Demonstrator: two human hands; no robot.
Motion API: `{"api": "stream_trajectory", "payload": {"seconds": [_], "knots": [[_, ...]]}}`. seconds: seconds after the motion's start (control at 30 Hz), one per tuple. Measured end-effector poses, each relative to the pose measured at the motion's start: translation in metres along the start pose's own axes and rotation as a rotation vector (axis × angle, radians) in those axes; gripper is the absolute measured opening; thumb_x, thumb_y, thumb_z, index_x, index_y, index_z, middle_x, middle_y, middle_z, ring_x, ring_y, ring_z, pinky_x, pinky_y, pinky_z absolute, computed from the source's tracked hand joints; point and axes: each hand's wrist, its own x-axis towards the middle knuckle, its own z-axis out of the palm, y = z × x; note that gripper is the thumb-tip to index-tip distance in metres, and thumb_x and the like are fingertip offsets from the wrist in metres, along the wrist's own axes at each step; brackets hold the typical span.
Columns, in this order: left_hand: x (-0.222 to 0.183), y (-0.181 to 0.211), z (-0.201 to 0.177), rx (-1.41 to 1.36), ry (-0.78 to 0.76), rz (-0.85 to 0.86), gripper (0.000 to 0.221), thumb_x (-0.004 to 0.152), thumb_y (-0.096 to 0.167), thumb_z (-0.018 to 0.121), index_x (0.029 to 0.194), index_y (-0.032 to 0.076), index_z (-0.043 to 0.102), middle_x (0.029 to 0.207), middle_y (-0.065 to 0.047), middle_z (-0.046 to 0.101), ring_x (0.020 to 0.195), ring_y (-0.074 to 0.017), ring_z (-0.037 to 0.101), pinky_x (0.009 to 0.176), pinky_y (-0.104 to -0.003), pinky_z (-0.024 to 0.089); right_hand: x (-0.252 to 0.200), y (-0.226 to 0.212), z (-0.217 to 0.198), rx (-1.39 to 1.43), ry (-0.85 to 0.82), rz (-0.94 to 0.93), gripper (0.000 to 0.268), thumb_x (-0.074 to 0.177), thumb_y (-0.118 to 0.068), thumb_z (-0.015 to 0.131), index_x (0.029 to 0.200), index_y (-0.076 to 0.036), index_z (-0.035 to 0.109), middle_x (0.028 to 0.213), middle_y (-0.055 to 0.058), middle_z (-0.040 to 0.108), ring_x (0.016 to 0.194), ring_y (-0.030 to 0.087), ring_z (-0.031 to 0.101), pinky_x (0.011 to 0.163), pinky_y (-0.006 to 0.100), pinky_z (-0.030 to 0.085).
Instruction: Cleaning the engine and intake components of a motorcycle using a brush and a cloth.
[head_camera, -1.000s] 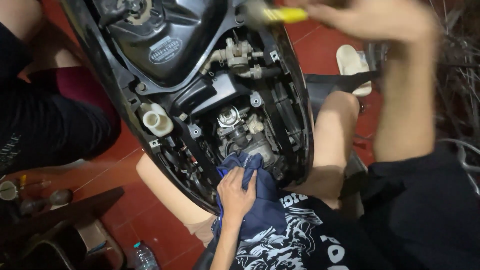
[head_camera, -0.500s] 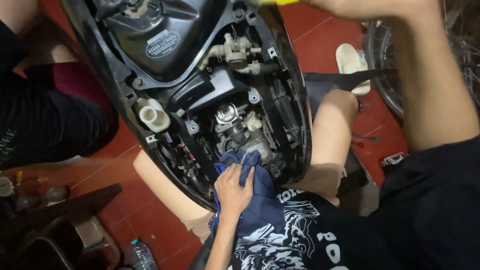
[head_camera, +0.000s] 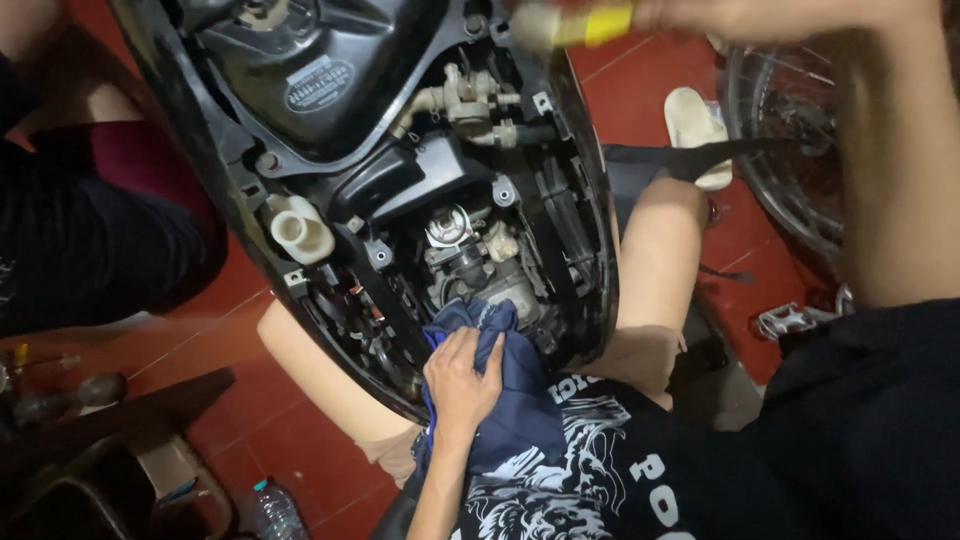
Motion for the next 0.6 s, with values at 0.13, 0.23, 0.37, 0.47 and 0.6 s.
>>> {"api": "stream_trajectory", "payload": {"seconds": [0.13, 0.23, 0.37, 0.47, 0.6], "knots": [[-0.003, -0.002, 0.0, 0.015, -0.02, -0.012, 0.029, 0.093, 0.027, 0.072, 0.076, 0.005, 0.066, 0.063, -0.01, 0.061, 0.063, -0.0348, 0.066, 0.053, -0.041, 0.054, 0.035, -0.034, 0.024, 0.002, -0.01, -0.001, 0.038, 0.114, -0.022, 0.048, 0.146, -0.01, 0.064, 0.073, 0.011, 0.063, 0.052, 0.022, 0.05, 0.043, 0.032, 0.041], [0.0, 0.006, -0.004, 0.063, -0.06, 0.008, 0.032, 0.097, 0.024, 0.066, 0.075, 0.004, 0.055, 0.069, -0.008, 0.053, 0.063, -0.03, 0.055, 0.058, -0.041, 0.044, 0.071, -0.077, 0.027, -0.003, -0.018, -0.008, 0.037, 0.114, -0.021, 0.048, 0.146, -0.009, 0.064, 0.073, 0.011, 0.063, 0.052, 0.023, 0.05, 0.044, 0.032, 0.042], [-0.001, 0.004, -0.003, 0.058, -0.067, -0.002, 0.03, 0.096, 0.024, 0.066, 0.077, 0.004, 0.056, 0.07, -0.008, 0.054, 0.064, -0.0303, 0.056, 0.059, -0.041, 0.045, 0.059, -0.084, 0.022, 0.018, -0.216, -0.036, 0.041, 0.093, -0.023, 0.06, 0.132, -0.014, 0.07, 0.125, 0.007, 0.076, 0.111, 0.021, 0.075, 0.095, 0.035, 0.061], [-0.002, 0.005, -0.002, 0.061, -0.07, -0.013, 0.033, 0.096, 0.025, 0.066, 0.073, 0.005, 0.053, 0.067, -0.008, 0.05, 0.06, -0.0285, 0.053, 0.056, -0.041, 0.044, 0.052, -0.105, 0.021, 0.151, -0.008, 0.104, 0.045, 0.11, -0.021, 0.049, 0.154, -0.018, 0.057, 0.053, 0.013, 0.05, 0.028, 0.022, 0.035, 0.021, 0.034, 0.03], [-0.003, 0.003, -0.002, 0.057, -0.051, 0.004, 0.031, 0.097, 0.026, 0.066, 0.077, 0.002, 0.059, 0.069, -0.009, 0.055, 0.062, -0.0286, 0.056, 0.057, -0.04, 0.046, 0.05, -0.108, 0.016, -0.039, -0.21, 0.145, 0.049, 0.094, -0.028, 0.061, 0.142, -0.027, 0.066, 0.124, 0.0, 0.077, 0.093, 0.02, 0.073, 0.078, 0.035, 0.054]]}}
